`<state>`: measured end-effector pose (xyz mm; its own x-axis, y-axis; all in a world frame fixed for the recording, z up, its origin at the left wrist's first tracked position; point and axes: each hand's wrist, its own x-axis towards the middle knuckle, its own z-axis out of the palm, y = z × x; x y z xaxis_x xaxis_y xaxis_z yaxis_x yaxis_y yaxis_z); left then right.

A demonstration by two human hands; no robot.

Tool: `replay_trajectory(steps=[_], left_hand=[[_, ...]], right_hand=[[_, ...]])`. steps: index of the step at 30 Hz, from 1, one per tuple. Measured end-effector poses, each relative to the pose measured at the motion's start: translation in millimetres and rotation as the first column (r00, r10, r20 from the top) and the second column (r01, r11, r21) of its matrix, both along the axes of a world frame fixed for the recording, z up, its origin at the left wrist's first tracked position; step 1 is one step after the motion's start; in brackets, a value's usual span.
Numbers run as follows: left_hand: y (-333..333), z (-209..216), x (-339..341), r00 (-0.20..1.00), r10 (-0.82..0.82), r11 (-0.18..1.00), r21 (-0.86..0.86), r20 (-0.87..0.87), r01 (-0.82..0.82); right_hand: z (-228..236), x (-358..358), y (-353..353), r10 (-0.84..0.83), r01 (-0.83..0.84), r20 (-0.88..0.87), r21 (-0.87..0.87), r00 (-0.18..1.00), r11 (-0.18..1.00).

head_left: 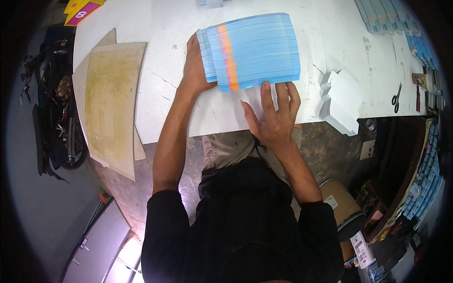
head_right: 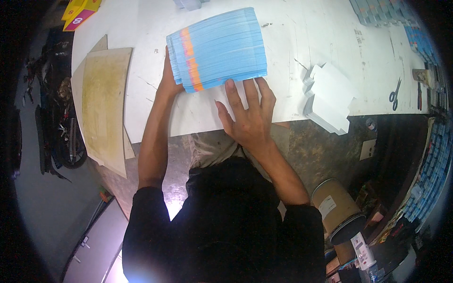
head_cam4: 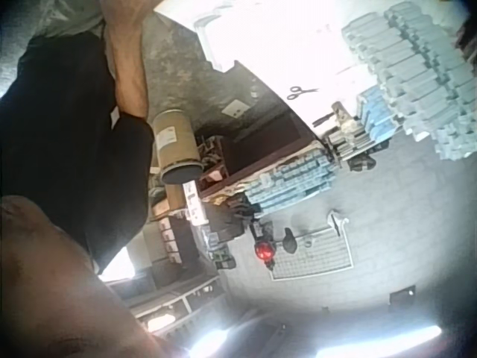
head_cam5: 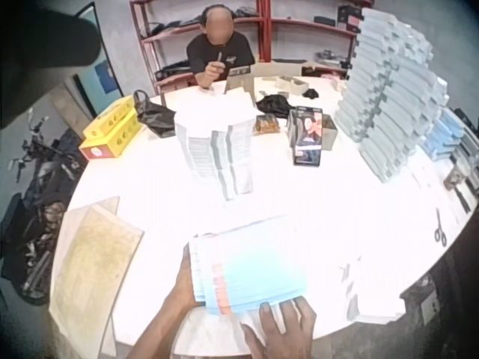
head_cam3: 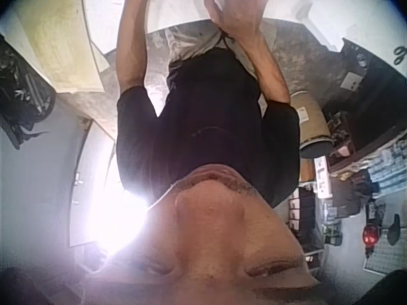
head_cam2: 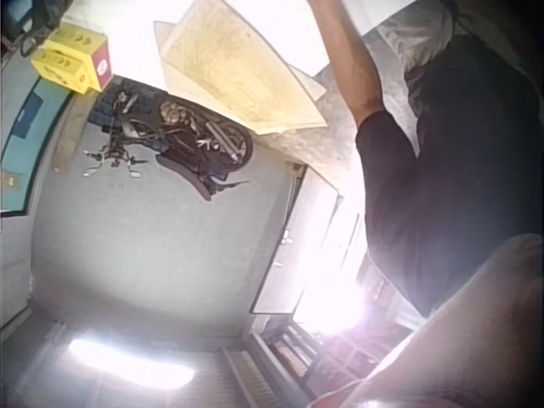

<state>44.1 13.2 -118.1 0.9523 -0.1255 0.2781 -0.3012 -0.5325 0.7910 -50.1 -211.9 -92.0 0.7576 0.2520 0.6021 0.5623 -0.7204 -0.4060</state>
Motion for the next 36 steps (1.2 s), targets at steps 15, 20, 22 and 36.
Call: replay_trajectory(steps=[15,20,22,36], left_hand=[[1.5,-12.2,0.6,0.994,0.019,0.980,-0.193,-0.107,-0.040],[2.4,-7.8,0.9,0.989,0.014,0.984,-0.174,-0.147,-0.040],[2.9,-9.1,0.8,0.992,0.019,0.990,-0.135,-0.126,-0.036],[1.7,-7.4,0.6,0.984,0.002,0.969,-0.245,-0.176,-0.046]], right_hand=[[7.0,4.1,6.9,-0.126,0.133,0.099,-0.069,0.987,0.989],[2.0,2.6,7.8,-0.127,0.138,0.107,-0.104,0.986,0.985],[1.2,1.9,8.2,-0.139,0.148,0.096,-0.088,0.986,0.985],[4.2,5.7,5.6,-0.113,0.119,0.169,-0.024,0.979,0.993]])
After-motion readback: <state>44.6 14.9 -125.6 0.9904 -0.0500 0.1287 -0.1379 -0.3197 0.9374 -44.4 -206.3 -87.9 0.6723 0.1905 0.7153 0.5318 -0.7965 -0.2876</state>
